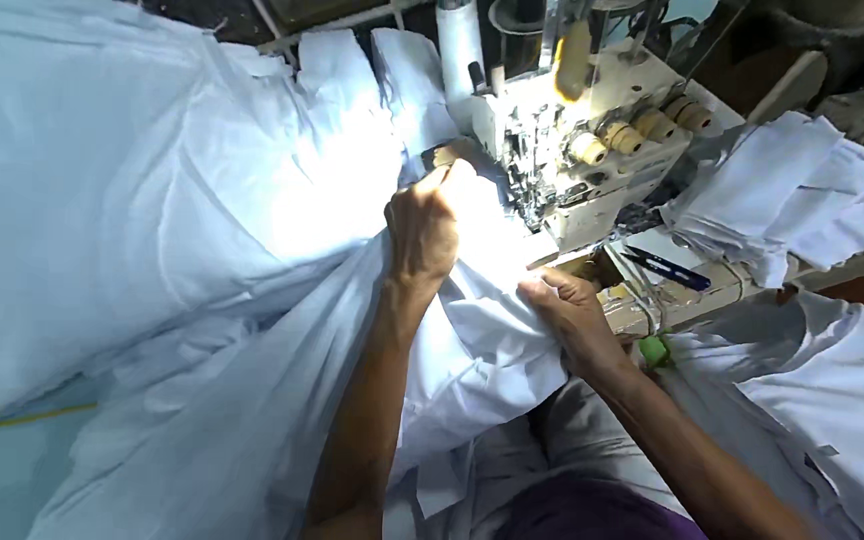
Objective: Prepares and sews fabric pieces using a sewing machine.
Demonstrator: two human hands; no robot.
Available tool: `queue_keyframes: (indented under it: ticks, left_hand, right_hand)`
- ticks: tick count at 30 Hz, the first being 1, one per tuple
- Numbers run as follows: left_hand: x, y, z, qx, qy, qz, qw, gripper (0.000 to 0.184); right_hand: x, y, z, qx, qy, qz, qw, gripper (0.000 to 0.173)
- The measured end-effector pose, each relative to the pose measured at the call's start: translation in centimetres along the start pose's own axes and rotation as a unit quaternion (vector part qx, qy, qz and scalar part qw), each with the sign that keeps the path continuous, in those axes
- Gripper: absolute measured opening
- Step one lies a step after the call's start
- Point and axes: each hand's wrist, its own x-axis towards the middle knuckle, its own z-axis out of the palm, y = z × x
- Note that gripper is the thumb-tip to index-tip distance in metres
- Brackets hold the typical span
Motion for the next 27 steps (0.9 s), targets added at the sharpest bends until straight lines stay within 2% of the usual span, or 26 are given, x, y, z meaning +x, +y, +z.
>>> queue_keyframes:
  ticks: [2,3,7,10,14,16,20,23,25,27]
  left_hand:
    - [0.2,0.2,0.5,-0.037,-0.108,-0.068,0.991,0.026]
    - [0.2,0.2,0.8,-0.042,-0.144,-0.075,0.986,0.025]
    - [1.0,-0.1,1.2,-0.031,-0.218,-0.106,0.970,0.021]
    - [2.5,0.4,2.4,-0.021,-0.200,-0.118,0.972,0.026]
    - [3.9,2.0,4.0,0.034,-0.199,-0.201,0.959,0.029]
    - [3.9,1.9,4.2,0.049,-0.195,-0.183,0.962,0.030]
    - [2.2,0.0,4.7,0.015,-0.170,-0.101,0.980,0.041]
    - [0.0,-0.8,3.2,-0.055,-0.177,-0.114,0.976,0.046]
    - [-1.8,-3.3,2.6,-0.063,-0.162,-0.112,0.978,0.045]
    - [-3.4,-8.9,3.7,-0.035,-0.107,-0.072,0.991,0.038]
  right_hand:
    - [0.1,1.0,-1.0,-0.001,0.011,0.036,0.999,0.021]
    - [0.0,1.4,-1.5,0.000,0.013,0.049,0.999,0.023]
    - [0.2,2.0,-2.4,-0.036,0.034,0.039,0.998,0.031]
    - [1.2,1.3,-2.3,-0.104,0.075,0.018,0.992,0.034]
    - [1.1,0.7,-2.6,-0.166,0.101,-0.015,0.981,0.041]
    - [1.0,0.7,-2.9,-0.198,0.101,-0.032,0.974,0.041]
    - [1.4,0.9,-4.1,-0.287,0.032,-0.044,0.956,0.036]
    - [0.9,0.8,-6.3,-0.336,-0.033,-0.053,0.940,0.026]
    - [-0.7,0.6,-8.3,-0.365,-0.036,-0.084,0.926,0.025]
    - [-3.0,0.9,-10.6,-0.396,0.009,-0.123,0.910,0.028]
